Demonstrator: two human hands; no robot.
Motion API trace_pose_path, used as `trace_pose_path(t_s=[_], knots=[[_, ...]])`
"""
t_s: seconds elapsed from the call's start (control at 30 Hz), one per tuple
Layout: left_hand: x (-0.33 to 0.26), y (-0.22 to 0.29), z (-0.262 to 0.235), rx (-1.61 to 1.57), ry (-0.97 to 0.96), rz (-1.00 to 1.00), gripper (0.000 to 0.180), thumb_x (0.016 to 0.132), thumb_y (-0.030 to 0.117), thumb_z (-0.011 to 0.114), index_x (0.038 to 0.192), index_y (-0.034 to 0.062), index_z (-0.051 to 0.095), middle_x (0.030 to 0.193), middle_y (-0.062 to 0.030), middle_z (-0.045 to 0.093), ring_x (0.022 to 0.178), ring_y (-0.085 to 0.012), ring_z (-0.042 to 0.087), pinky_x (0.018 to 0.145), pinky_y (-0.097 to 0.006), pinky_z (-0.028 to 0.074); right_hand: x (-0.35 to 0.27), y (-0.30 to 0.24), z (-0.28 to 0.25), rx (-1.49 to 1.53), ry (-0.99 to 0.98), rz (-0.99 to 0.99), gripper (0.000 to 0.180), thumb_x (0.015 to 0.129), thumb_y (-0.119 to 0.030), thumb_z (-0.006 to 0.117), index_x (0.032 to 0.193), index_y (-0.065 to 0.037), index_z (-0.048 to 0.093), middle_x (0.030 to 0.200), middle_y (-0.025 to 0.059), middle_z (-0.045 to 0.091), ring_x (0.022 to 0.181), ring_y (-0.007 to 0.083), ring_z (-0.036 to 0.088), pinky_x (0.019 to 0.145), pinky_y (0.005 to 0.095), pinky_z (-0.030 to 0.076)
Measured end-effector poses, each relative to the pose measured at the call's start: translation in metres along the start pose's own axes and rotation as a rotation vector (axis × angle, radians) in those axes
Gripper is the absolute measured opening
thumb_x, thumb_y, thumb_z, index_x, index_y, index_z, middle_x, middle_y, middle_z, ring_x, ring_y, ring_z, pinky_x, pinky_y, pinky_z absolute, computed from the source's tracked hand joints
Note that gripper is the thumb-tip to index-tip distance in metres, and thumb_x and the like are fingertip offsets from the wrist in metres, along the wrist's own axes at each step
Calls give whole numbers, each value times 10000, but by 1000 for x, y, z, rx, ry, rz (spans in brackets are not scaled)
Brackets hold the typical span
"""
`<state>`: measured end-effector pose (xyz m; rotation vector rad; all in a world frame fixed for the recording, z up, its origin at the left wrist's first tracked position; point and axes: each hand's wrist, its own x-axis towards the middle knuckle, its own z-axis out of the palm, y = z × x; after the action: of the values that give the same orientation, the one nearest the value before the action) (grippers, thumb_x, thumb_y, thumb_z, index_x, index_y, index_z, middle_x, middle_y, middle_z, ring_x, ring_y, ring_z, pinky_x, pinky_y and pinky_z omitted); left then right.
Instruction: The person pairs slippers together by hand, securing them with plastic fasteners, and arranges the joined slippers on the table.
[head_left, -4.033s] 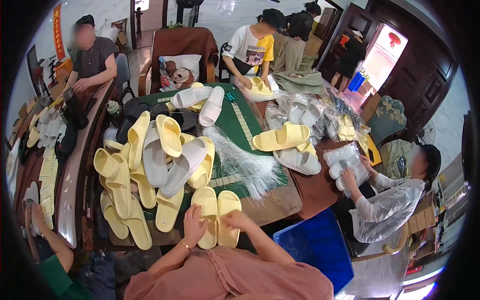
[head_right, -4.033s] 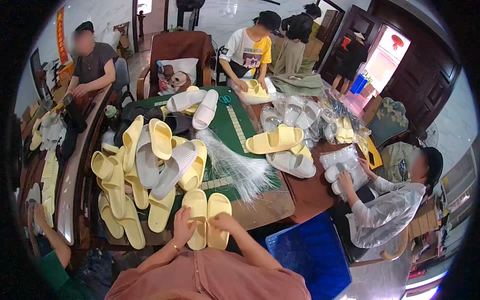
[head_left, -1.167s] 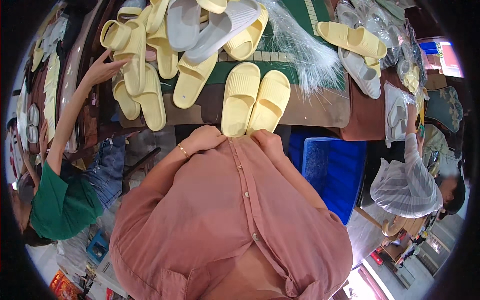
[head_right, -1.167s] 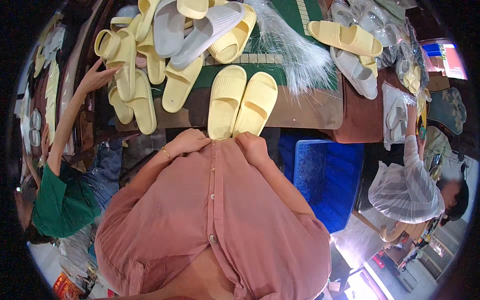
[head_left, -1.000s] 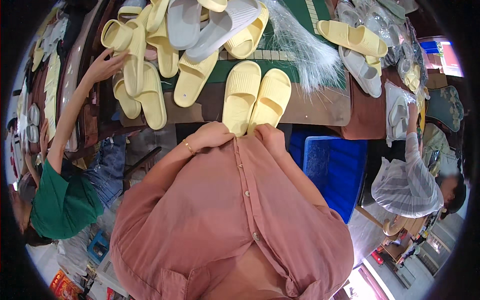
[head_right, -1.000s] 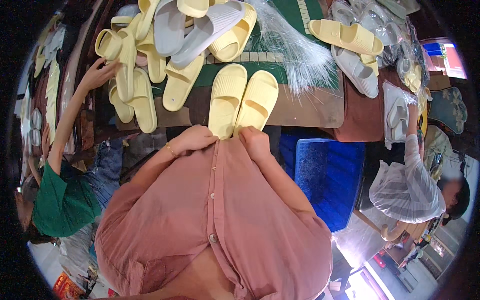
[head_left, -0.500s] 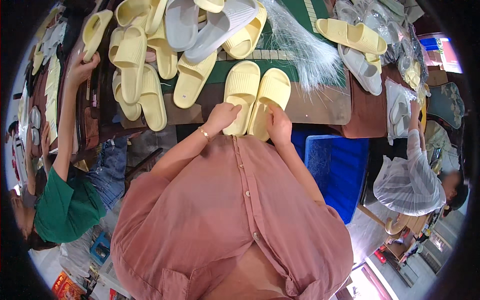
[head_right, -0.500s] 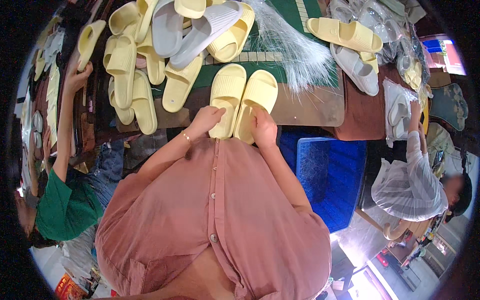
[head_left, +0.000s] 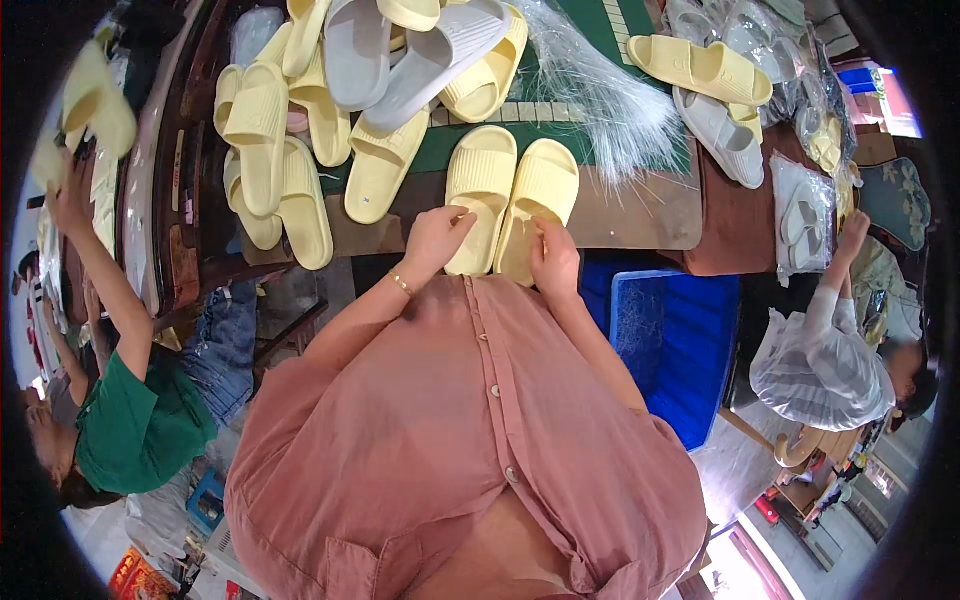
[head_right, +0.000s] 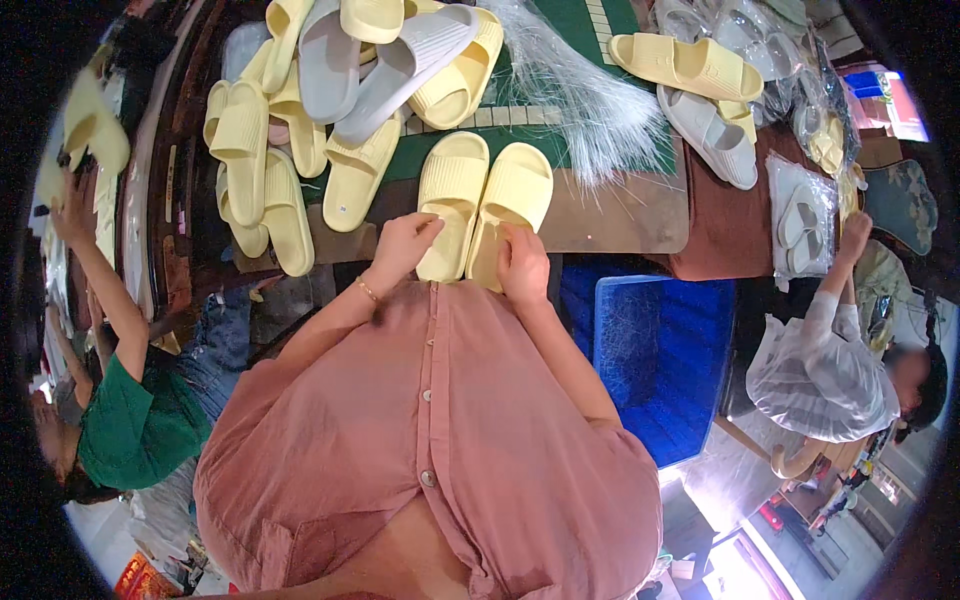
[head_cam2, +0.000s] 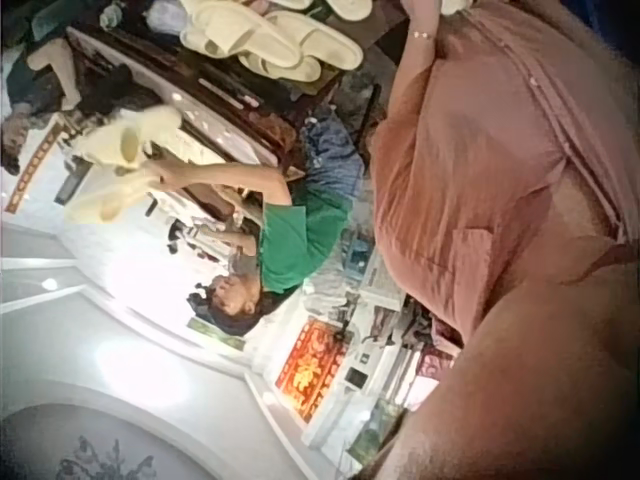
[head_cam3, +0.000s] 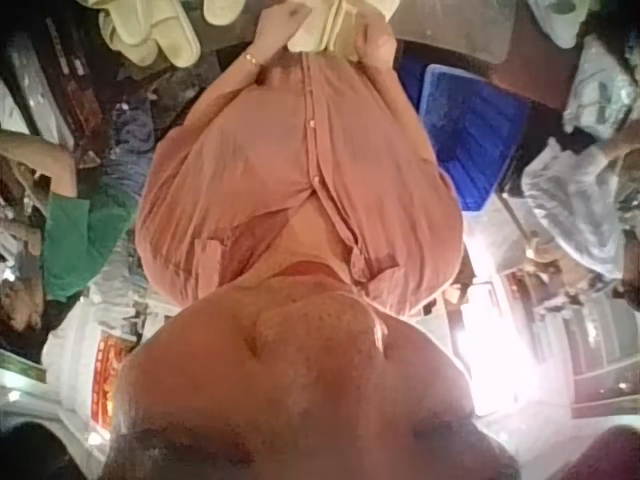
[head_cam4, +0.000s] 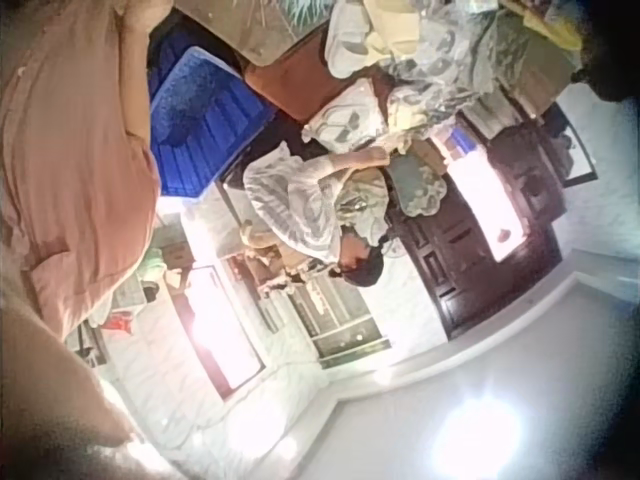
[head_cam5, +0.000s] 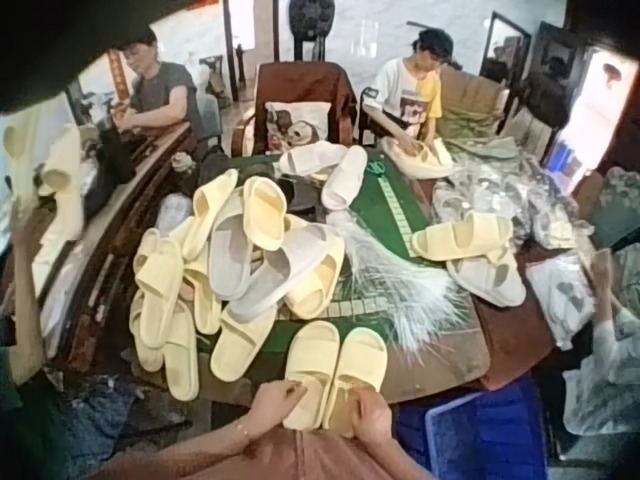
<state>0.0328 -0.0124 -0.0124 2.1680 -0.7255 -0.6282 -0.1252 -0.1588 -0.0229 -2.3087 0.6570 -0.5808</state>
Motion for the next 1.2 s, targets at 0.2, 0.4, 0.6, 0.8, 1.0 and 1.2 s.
trace_pose_path(t_s=[0.2, 0.4, 0.6, 0.8, 1.0, 1.2], knots=[[19, 10, -20, -32, 219, 68, 229, 836, 228, 599, 813, 2, 627, 742, -153, 633, 692, -314, 622, 633, -393, 490, 23, 4, -17, 10, 125, 35, 98, 809, -35, 586, 899, -32, 622, 799, 142, 600, 715, 312, 592, 630, 389, 476], [63, -2, -19, 131, 145, 80, 256, 809, 193, 580, 1000, 22, 579, 872, -163, 606, 769, -324, 605, 695, -423, 494, 60, 6, -26, 79, 218, 15, 92, 800, -68, 616, 883, -52, 653, 738, 121, 619, 608, 270, 610, 554, 358, 483], [56, -6, -14, 131, 185, 120, 252, 809, 195, 588, 997, 28, 580, 881, -142, 596, 800, -308, 602, 705, -406, 492, 40, -43, 9, -46, -129, -241, 116, 813, -161, 583, 845, -57, 626, 635, 98, 624, 561, 296, 629, 524, 378, 503], [51, -7, -14, 105, 220, 160, 286, 797, 182, 626, 1026, 13, 596, 910, -151, 605, 781, -291, 603, 705, -375, 487, 40, -56, 50, -424, -410, 44, 135, 832, -173, 518, 839, -40, 542, 661, 129, 641, 595, 299, 654, 546, 393, 530], [74, -11, -12, 118, 224, 209, 336, 829, 208, 590, 1103, 15, 569, 1012, -175, 594, 847, -312, 603, 752, -385, 486, 49, -51, 72, -469, -474, 126, 161, 827, -159, 507, 887, -30, 582, 744, 148, 663, 679, 317, 673, 597, 415, 540], [91, -11, -7, 199, 138, 171, 354, 857, 260, 526, 1110, 13, 553, 1033, -196, 598, 921, -359, 594, 797, -427, 490, 53, -55, 66, -383, -396, 247, 202, 837, -172, 492, 827, -28, 634, 784, 178, 668, 713, 346, 669, 625, 437, 536]])
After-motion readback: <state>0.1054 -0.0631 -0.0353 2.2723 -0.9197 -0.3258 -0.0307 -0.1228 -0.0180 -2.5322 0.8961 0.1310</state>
